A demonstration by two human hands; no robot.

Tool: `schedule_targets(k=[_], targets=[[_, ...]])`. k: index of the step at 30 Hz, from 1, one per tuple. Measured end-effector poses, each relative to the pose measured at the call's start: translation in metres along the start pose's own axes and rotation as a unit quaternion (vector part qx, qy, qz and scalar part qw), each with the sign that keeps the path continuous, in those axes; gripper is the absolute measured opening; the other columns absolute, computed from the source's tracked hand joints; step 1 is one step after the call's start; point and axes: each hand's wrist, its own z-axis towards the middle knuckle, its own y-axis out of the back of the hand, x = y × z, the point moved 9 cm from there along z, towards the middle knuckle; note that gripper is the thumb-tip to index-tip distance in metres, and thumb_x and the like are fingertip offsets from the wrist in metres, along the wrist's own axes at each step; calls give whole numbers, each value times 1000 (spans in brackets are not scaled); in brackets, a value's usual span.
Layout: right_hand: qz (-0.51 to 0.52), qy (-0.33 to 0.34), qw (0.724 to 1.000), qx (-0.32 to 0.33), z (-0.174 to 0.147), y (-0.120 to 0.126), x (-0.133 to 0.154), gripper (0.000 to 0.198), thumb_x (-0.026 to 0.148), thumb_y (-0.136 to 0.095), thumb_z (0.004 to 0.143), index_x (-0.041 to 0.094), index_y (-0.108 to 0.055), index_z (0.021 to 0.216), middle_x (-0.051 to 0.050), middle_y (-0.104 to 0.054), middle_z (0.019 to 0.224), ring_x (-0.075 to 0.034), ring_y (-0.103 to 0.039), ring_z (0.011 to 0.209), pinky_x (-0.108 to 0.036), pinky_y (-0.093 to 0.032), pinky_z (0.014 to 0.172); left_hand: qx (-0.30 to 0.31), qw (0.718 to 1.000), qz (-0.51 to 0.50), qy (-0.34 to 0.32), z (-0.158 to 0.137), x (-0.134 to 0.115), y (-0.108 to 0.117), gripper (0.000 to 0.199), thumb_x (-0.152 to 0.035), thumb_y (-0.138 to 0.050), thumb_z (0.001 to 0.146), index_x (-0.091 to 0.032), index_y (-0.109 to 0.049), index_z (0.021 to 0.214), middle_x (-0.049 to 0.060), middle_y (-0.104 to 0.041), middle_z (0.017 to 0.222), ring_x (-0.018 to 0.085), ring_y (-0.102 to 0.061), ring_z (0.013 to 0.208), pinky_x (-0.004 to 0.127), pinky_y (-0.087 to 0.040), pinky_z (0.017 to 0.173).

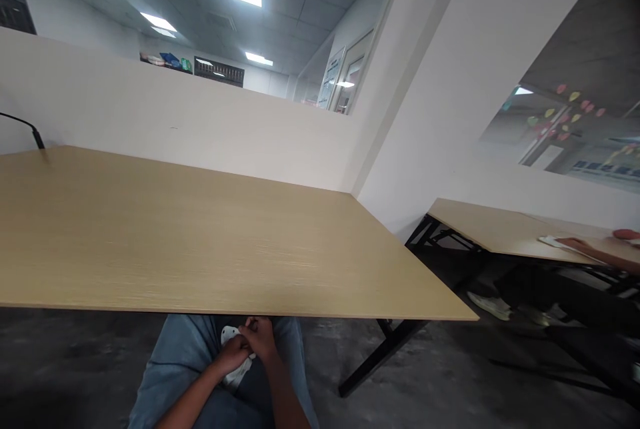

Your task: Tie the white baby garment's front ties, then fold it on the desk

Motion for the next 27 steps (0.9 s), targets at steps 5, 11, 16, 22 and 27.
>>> schedule_targets(k=[5, 11, 16, 22, 27], targets=[[-31, 4, 999, -7, -27, 31, 10, 31, 46, -68, 80, 18, -62, 69, -2, -63, 65, -17, -59, 66, -25, -41, 63, -30, 999, 26, -31, -27, -22, 34, 41, -57, -55, 81, -18, -64, 75, 6, -67, 81, 24, -62, 86, 34, -48, 84], [-37, 15, 999, -30, -83, 119, 3, 51, 61, -63, 91, 16, -66, 68, -3, -61, 63, -16, -55, 60, -25, -39, 58, -300, 951, -61, -42, -139, -8, 157, 72, -88, -60, 72, -17, -71, 79, 7, -70, 85, 25, -63, 88, 34, -51, 83], [-72, -9, 984, -163, -122, 200, -14, 66, 70, -61, 88, 17, -51, 51, 2, -40, 50, -12, -41, 49, -24, -33, 51, -326, 942, -73, -22, -206, 16, 217, 72, -84, -50, 84, -17, -53, 58, 1, -51, 58, 15, -48, 59, 25, -40, 56], [-134, 41, 990, 1, -126, 162, 22, 36, 50, -63, 94, 19, -77, 87, -10, -70, 88, -24, -68, 87, -30, -53, 78, -187, 977, 99, 7, -195, -3, 194, 44, -59, -60, 92, -18, -71, 99, 1, -64, 83, 15, -59, 75, 23, -44, 71], [-117, 51, 989, 72, -129, 122, 41, 24, 37, -75, 85, 21, -79, 102, -12, -71, 109, -27, -68, 104, -35, -54, 91, -57, 987, 152, -13, -188, -12, 151, 39, -51, -71, 81, -22, -75, 107, 8, -69, 117, 25, -65, 106, 29, -50, 91]])
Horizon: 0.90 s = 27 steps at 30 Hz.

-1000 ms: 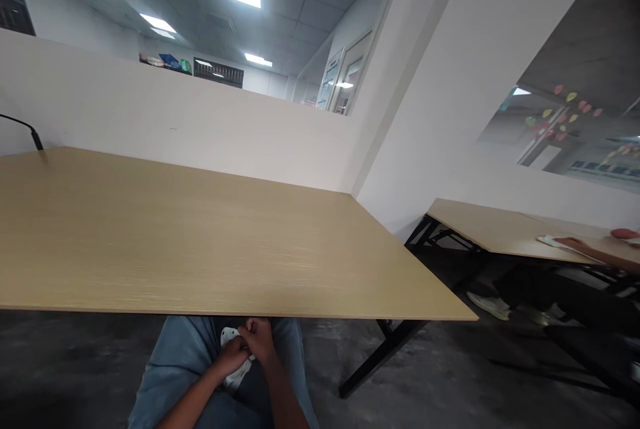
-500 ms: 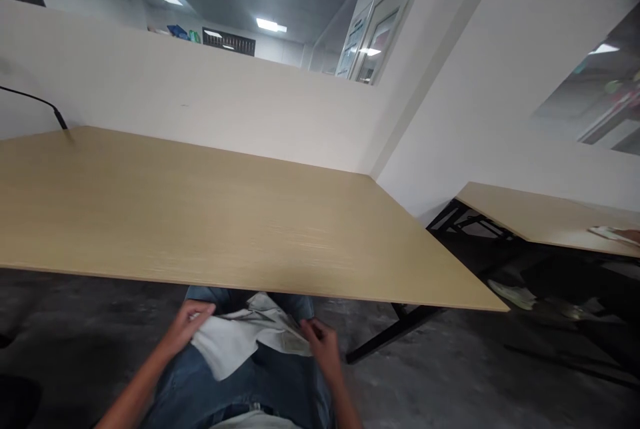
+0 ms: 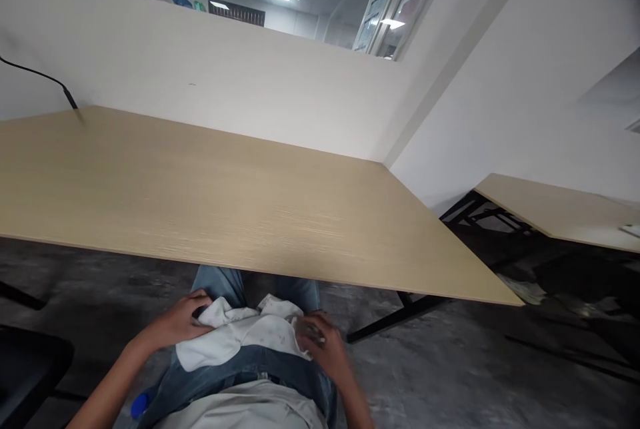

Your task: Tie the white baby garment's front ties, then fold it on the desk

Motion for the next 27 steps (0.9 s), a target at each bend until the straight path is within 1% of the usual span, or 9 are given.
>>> schedule_targets(k=[4, 6, 8, 12, 14, 18, 21, 25, 27], targets=[[15, -4, 1000, 6, 0, -9, -5, 29, 31, -73, 86, 22, -77, 113, -12, -69, 115, -26, -68, 107, -35, -55, 92, -9, 998, 26, 58, -11, 11, -10, 61, -46, -72, 77, -23, -68, 133, 12, -65, 137, 33, -60, 125, 39, -46, 108], [16, -6, 1000, -7, 1, -7, -10, 32, 29, -68, 89, 22, -75, 120, -12, -68, 117, -25, -68, 108, -34, -55, 93, -1, 996, 45, 75, -15, 12, -13, 61, -40, -65, 82, -23, -63, 140, 13, -64, 140, 33, -61, 125, 41, -45, 109], [9, -3, 1000, -10, 2, -7, -12, 35, 26, -66, 89, 23, -74, 123, -12, -67, 119, -25, -67, 110, -35, -54, 96, -12, 997, 58, 58, -17, 2, -8, 55, -33, -56, 87, -26, -61, 141, 10, -63, 141, 31, -63, 123, 40, -46, 107], [9, 19, 1000, 5, 4, -13, -6, 18, 25, -66, 89, 22, -80, 99, -11, -68, 112, -25, -68, 106, -34, -54, 95, -84, 995, 60, 0, -18, -30, 20, 45, -27, -45, 95, -27, -61, 137, 8, -63, 137, 25, -66, 114, 31, -50, 96], [24, 24, 999, 1, 7, -14, -3, 17, 29, -64, 92, 21, -80, 90, -11, -68, 107, -24, -69, 101, -34, -55, 91, -105, 993, 44, -23, -20, -45, 31, 39, -30, -42, 100, -25, -65, 131, 9, -66, 129, 23, -68, 107, 28, -50, 91], [32, 19, 999, 24, 11, -22, -1, 28, 22, -67, 86, 24, -79, 111, -11, -66, 117, -25, -67, 110, -35, -53, 97, -116, 992, -2, -56, -25, -64, 38, 33, -39, -45, 102, -24, -72, 116, 8, -71, 116, 22, -68, 103, 26, -50, 90], [8, 14, 999, 46, 14, -28, 0, 24, 14, -65, 80, 23, -79, 97, -10, -66, 117, -26, -65, 115, -38, -50, 102, -136, 990, -17, -45, -28, -66, 42, 33, -43, -50, 101, -24, -73, 114, 7, -74, 113, 23, -68, 103, 25, -51, 88], [22, 24, 999, 8, 16, -10, 14, 7, 23, -66, 85, 19, -72, 85, -11, -67, 115, -25, -64, 111, -36, -50, 97, -121, 993, -11, -7, -33, -65, 48, 30, -42, -51, 99, -26, -74, 110, 4, -75, 108, 21, -69, 93, 22, -49, 72], [47, 29, 998, -14, 15, 9, 25, 17, 33, -64, 91, 19, -69, 85, -12, -68, 112, -24, -65, 107, -33, -51, 92, -117, 993, -5, 3, -37, -67, 54, 27, -39, -54, 96, -25, -75, 105, 3, -75, 101, 20, -68, 86, 22, -46, 67]])
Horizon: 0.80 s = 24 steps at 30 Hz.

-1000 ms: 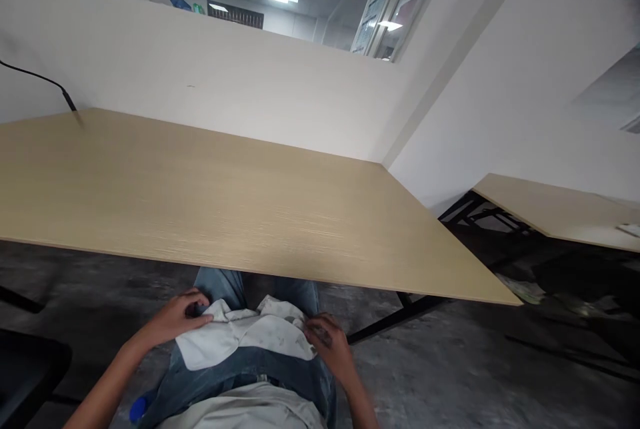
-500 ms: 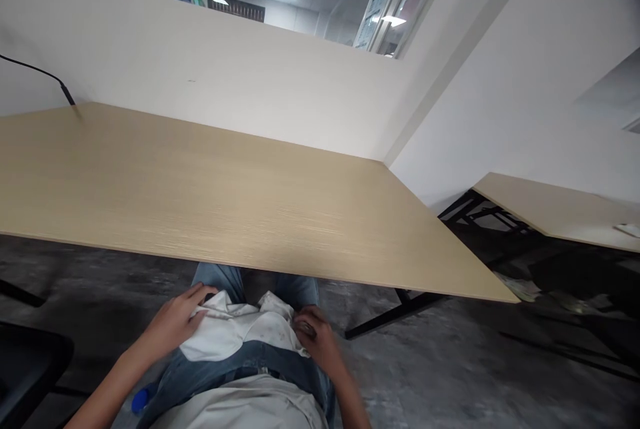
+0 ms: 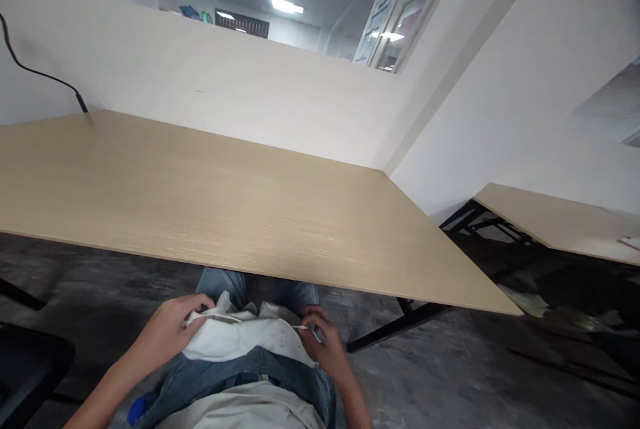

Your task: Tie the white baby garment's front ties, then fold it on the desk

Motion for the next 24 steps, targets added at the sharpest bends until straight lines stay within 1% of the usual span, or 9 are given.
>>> schedule_targets(k=[4, 7, 9, 11, 15, 17, 19, 22, 24], targets=[[40, -36, 998, -44, -5, 47, 19, 35, 51, -65, 93, 18, -64, 81, -5, -65, 79, -18, -62, 74, -25, -50, 67, -16, 1000, 6, 14, -3, -2, 17, 20, -40, -64, 88, -22, -72, 86, 0, -71, 84, 18, -62, 76, 22, -40, 65], [48, -52, 993, -96, -11, 84, 34, 42, 57, -71, 87, 17, -64, 77, -2, -58, 66, -14, -53, 58, -22, -44, 52, -32, 999, -17, 30, -3, 0, 27, 34, -51, -71, 84, -19, -65, 73, 0, -62, 71, 17, -55, 70, 22, -34, 61], [48, -36, 987, -152, -15, 108, 45, 42, 58, -74, 83, 17, -67, 76, -3, -61, 67, -15, -55, 58, -22, -46, 51, -24, 997, -69, 31, -3, -1, 30, 41, -56, -70, 84, -18, -63, 72, 0, -56, 68, 16, -50, 69, 22, -34, 61], [38, -5, 976, -213, -19, 128, 58, 39, 55, -76, 82, 16, -71, 79, -7, -67, 74, -18, -63, 66, -23, -52, 57, -2, 990, -139, 21, -3, -8, 31, 41, -57, -66, 88, -18, -65, 76, 0, -53, 70, 16, -48, 70, 22, -36, 62], [-5, 48, 958, -284, -24, 147, 78, 27, 43, -78, 83, 16, -76, 88, -11, -73, 90, -21, -69, 79, -26, -58, 69, 3, 971, -239, 13, -3, -23, 42, 42, -57, -58, 95, -18, -66, 82, 2, -53, 76, 16, -48, 73, 23, -40, 64], [-14, 59, 949, -309, -26, 151, 82, 22, 37, -79, 84, 16, -76, 89, -10, -73, 89, -20, -68, 78, -25, -58, 70, -29, 965, -260, 19, -2, -26, 50, 44, -59, -57, 95, -18, -65, 82, 2, -55, 78, 17, -50, 75, 23, -42, 64], [-10, 65, 939, -339, -29, 154, 85, 20, 35, -79, 85, 16, -73, 89, -8, -70, 86, -18, -67, 76, -25, -57, 69, -87, 962, -259, 32, 0, -25, 63, 46, -61, -57, 94, -18, -65, 82, 2, -57, 78, 17, -52, 76, 23, -45, 64], [-8, 80, 921, -382, -32, 159, 95, 20, 35, -76, 88, 16, -69, 92, -8, -68, 89, -17, -66, 79, -24, -56, 69, -174, 958, -224, 35, 3, -30, 82, 49, -65, -57, 93, -18, -62, 79, 2, -57, 75, 18, -53, 77, 23, -46, 65], [-19, 97, 904, -417, -33, 164, 107, 21, 35, -73, 90, 16, -66, 96, -8, -68, 93, -17, -66, 82, -24, -55, 71, -206, 958, -197, 15, 9, -41, 93, 49, -65, -56, 94, -19, -59, 78, 1, -54, 74, 17, -51, 77, 22, -45, 66]])
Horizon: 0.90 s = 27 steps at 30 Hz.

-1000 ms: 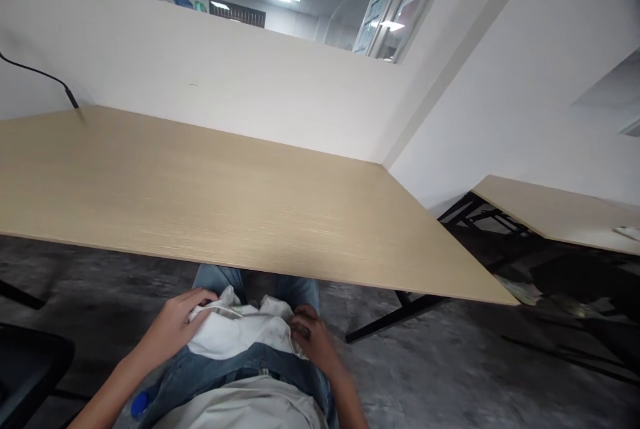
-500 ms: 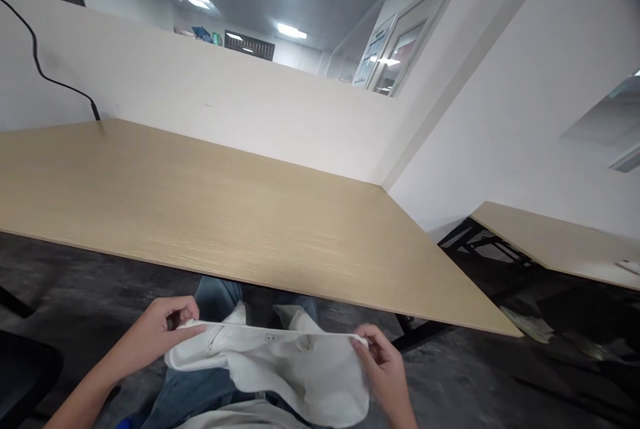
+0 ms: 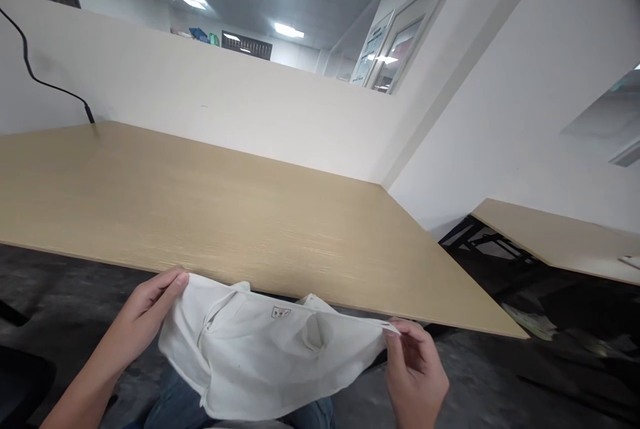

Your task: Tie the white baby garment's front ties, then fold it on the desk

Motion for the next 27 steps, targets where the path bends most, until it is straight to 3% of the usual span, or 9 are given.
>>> schedule_targets(k=[6, 9, 12, 15, 16, 18, 19, 21, 27], targets=[[-115, 25, 985, -126, 39, -2, 32, 35, 47, -67, 93, 13, -64, 99, -8, -67, 86, -17, -63, 72, -26, -50, 67, -85, 992, 58, -70, 43, -48, 4, 46, -61, -50, 98, -20, -52, 77, -2, -46, 71, 14, -44, 69, 22, -35, 59], [-126, 21, 989, -70, 76, -28, 30, 41, 56, -58, 96, 15, -61, 99, -6, -66, 81, -18, -61, 68, -27, -46, 63, -131, 978, 129, -101, 77, -66, 2, 45, -58, -44, 100, -20, -56, 80, -2, -50, 68, 15, -47, 66, 24, -34, 60], [-177, 43, 983, 31, 113, -66, 16, 44, 60, -50, 100, 18, -59, 91, -5, -65, 75, -19, -58, 65, -29, -41, 65, -126, 960, 207, -142, 119, -76, -14, 43, -52, -37, 103, -20, -60, 85, 1, -61, 72, 17, -55, 70, 26, -36, 65], [-232, 59, 965, 106, 141, -106, -14, 43, 56, -43, 105, 19, -58, 89, -7, -68, 80, -21, -62, 72, -30, -39, 69, -95, 941, 290, -146, 167, -63, -38, 42, -48, -30, 106, -21, -60, 93, 6, -72, 92, 21, -64, 82, 28, -38, 70], [-268, 60, 952, 134, 147, -122, -27, 40, 52, -41, 106, 18, -59, 93, -8, -69, 84, -22, -63, 77, -30, -39, 71, -56, 933, 326, -144, 182, -54, -51, 43, -46, -27, 107, -22, -61, 96, 7, -74, 99, 22, -66, 88, 29, -39, 73], [-368, 51, 905, 208, 154, -154, -58, 36, 43, -36, 110, 18, -61, 100, -10, -72, 92, -22, -66, 84, -30, -38, 72, 15, 914, 382, -137, 208, -32, -74, 43, -43, -26, 108, -23, -62, 97, 8, -75, 104, 23, -69, 94, 29, -42, 78], [-407, 45, 880, 242, 156, -168, -73, 35, 40, -34, 111, 18, -61, 105, -10, -72, 97, -22, -67, 88, -29, -38, 73, 26, 909, 396, -131, 218, -22, -81, 42, -42, -27, 108, -23, -63, 98, 9, -75, 103, 24, -69, 94, 30, -43, 79], [-437, 37, 857, 271, 161, -188, -95, 32, 39, -37, 111, 18, -62, 109, -11, -73, 100, -23, -68, 91, -29, -38, 73, 29, 902, 417, -113, 235, -4, -89, 42, -41, -28, 108, -22, -66, 103, 11, -76, 101, 26, -71, 93, 32, -45, 79], [-455, 8, 848, 272, 185, -226, -133, 36, 41, -41, 109, 16, -67, 110, -16, -74, 102, -27, -69, 93, -31, -40, 73, 13, 886, 456, -79, 274, 25, -103, 47, -40, -25, 107, -19, -65, 120, 20, -75, 104, 35, -72, 98, 42, -50, 83]])
